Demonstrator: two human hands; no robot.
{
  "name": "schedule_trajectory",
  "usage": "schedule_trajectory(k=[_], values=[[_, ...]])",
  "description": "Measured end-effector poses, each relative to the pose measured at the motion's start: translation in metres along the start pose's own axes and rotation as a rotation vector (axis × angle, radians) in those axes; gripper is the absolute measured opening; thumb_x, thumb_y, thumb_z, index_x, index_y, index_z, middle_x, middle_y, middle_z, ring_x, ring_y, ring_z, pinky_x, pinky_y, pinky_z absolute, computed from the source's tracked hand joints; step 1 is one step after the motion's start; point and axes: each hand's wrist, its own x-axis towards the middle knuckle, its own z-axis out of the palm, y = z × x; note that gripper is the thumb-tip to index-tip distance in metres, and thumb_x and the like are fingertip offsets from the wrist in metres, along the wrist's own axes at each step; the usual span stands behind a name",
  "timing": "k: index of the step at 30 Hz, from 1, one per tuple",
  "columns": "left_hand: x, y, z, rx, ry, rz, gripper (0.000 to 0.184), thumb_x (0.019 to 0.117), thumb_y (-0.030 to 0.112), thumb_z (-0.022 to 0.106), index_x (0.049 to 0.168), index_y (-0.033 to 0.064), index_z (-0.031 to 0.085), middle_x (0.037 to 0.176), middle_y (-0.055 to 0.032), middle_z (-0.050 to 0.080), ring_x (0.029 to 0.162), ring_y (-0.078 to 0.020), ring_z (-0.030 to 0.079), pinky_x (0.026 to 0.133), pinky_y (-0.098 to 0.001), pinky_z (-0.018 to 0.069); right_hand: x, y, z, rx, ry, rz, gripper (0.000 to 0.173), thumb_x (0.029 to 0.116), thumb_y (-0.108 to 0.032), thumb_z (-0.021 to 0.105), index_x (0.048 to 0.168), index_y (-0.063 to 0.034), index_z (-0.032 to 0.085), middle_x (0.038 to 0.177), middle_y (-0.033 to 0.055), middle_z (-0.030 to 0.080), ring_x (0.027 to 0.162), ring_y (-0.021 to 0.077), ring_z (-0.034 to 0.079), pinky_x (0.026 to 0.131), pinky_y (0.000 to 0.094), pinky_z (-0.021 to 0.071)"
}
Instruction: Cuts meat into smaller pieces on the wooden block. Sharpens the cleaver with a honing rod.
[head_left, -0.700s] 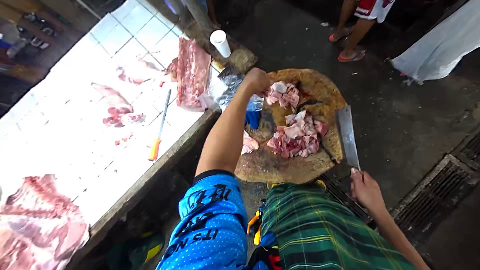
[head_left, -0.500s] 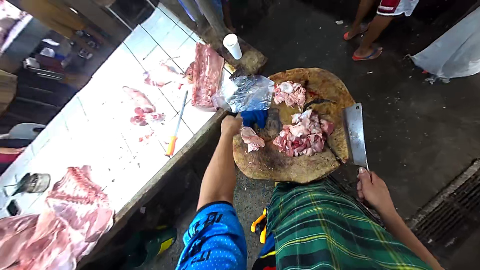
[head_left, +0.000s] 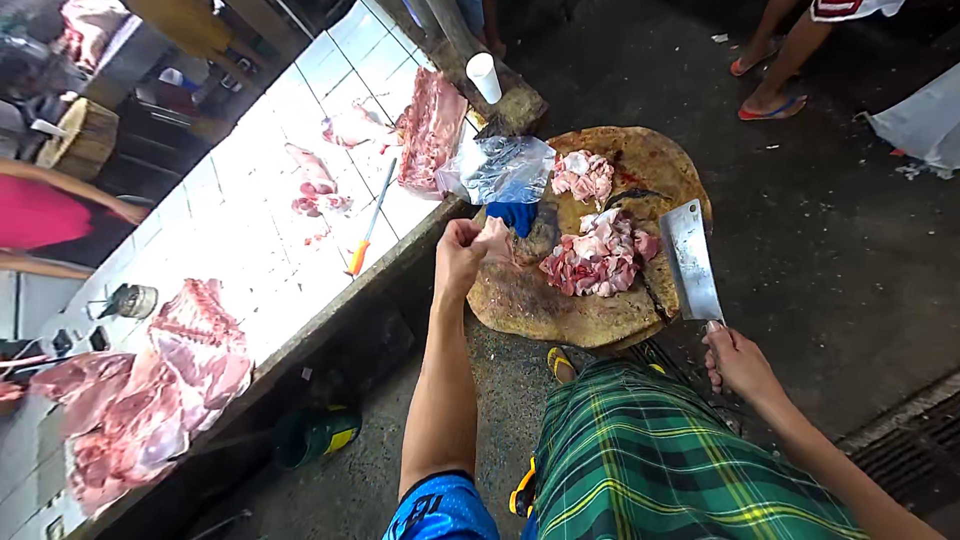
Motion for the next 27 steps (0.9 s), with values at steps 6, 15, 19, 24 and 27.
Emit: schedule_trajectory(k=[6,15,19,24,27], values=[[-0.138,-0.043,0.057,0.385,-0.509,-0.007,0.021,0.0921,0.012,0.072,0.112,0.0136,0.079,0.148,-0.0039,0.06,0.139,-0.0221,0.053,0.113,-0.0525,0.0467,0.003,0.001,-0.007,0.01,-0.033,0.008,0.06,0.1097,-0.058,0.03,0.125,-0.0069,0.058,0.071,0.0046,0.059,0.047,0.0166,0.057,0.045,0.0367,0.0555],[-0.065,-0.075,0.076,0.321,0.003,-0.224,0.027,0.1003,0.025,0.057,0.116,0.0073,0.07,0.103,-0.0135,0.074,0.098,-0.0298,0.071,0.087,-0.0577,0.0565,-0.006,-0.001,0.015,0.002,0.09,0.01,0.06,0.1093,-0.058,0.03,0.125,-0.0079,0.058,0.071,0.0041,0.058,0.047,0.0164,0.057,0.045,0.0365,0.0559],[-0.019,-0.07,0.104,0.52,-0.291,-0.208,0.054,0.0919,0.052,0.066,0.12,0.0062,0.069,0.114,-0.0202,0.071,0.109,-0.0396,0.069,0.091,-0.0657,0.0538,-0.016,-0.005,0.041,0.048,0.198,0.005,0.06,0.1097,-0.058,0.03,0.126,-0.0071,0.058,0.072,0.0045,0.058,0.047,0.0157,0.056,0.046,0.0359,0.0556],[-0.004,-0.106,0.083,0.291,-0.367,-0.223,0.037,0.0971,0.037,0.062,0.116,0.0069,0.073,0.106,-0.0192,0.073,0.102,-0.037,0.07,0.091,-0.0639,0.0541,-0.054,0.005,0.093,0.191,0.385,0.004,0.058,0.1091,-0.057,0.035,0.123,-0.006,0.059,0.071,0.0041,0.058,0.046,0.0152,0.055,0.046,0.035,0.0556],[-0.007,-0.128,0.059,0.085,-0.283,-0.295,0.036,0.1027,0.031,0.057,0.12,0.002,0.068,0.102,-0.0188,0.073,0.087,-0.0311,0.073,0.083,-0.0543,0.0598,-0.099,0.023,0.129,0.196,0.431,-0.002,0.057,0.1114,-0.051,0.033,0.128,-0.0034,0.059,0.072,0.0046,0.059,0.047,0.0162,0.056,0.046,0.0362,0.0552]])
